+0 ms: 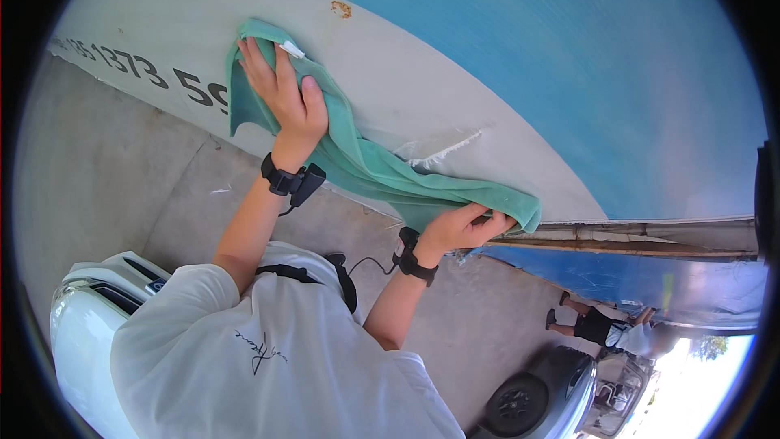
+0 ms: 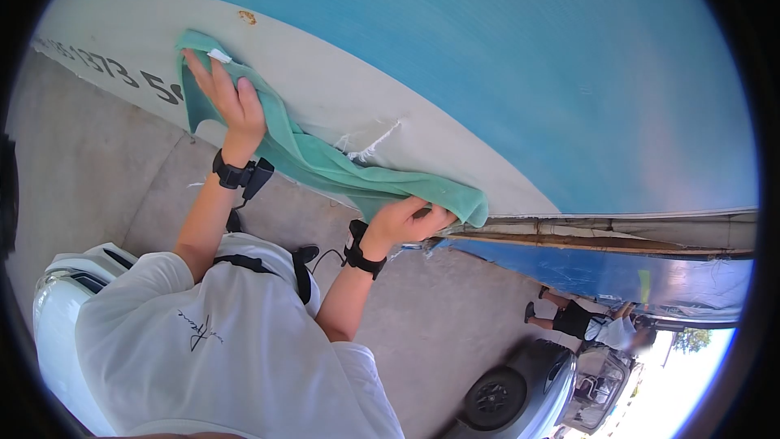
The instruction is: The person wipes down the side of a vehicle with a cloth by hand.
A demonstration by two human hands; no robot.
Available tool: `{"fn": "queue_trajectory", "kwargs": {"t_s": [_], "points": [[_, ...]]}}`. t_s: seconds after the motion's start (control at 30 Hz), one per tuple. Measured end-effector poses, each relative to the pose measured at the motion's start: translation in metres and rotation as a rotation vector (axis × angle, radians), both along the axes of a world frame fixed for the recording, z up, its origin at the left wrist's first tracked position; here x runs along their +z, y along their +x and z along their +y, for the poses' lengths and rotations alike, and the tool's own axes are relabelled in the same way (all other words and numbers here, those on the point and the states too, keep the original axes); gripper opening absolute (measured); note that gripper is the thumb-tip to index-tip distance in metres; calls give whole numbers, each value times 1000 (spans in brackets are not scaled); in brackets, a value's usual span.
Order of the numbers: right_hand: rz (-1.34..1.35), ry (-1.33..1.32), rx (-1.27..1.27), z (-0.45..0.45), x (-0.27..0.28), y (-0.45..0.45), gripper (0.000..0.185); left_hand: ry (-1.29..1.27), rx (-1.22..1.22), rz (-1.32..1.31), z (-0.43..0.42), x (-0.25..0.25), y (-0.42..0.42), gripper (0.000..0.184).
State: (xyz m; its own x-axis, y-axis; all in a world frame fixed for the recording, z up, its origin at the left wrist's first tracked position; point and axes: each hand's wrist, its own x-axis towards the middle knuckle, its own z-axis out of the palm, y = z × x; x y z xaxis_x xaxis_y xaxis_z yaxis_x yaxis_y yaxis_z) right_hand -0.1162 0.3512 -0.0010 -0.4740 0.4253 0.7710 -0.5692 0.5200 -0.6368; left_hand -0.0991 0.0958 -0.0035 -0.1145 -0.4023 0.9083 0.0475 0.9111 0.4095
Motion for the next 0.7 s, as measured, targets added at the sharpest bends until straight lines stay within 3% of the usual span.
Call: {"fn": "queue_trajectory", "kwargs": {"t_s": [0.17, 0.3, 0.4, 0.47, 0.53, 0.7], "points": [[41, 57, -77, 24, 19, -11, 13, 43, -11, 86, 0, -2, -5, 56], [41, -152, -120, 10, 51, -5, 13, 89, -22, 89, 5, -1, -4, 56], [64, 63, -25, -29, 41, 5, 12, 120, -28, 97, 13, -3, -7, 57], [38, 356, 72, -56, 20, 20, 11, 99, -42, 89, 19, -6, -9, 55], [54, 442, 269, -75, -5, 24, 12, 39, -56, 64, 35, -7, -10, 51], [40, 409, 272, -77, -33, 18, 15, -152, -98, -27, 77, -29, -17, 32]]}}
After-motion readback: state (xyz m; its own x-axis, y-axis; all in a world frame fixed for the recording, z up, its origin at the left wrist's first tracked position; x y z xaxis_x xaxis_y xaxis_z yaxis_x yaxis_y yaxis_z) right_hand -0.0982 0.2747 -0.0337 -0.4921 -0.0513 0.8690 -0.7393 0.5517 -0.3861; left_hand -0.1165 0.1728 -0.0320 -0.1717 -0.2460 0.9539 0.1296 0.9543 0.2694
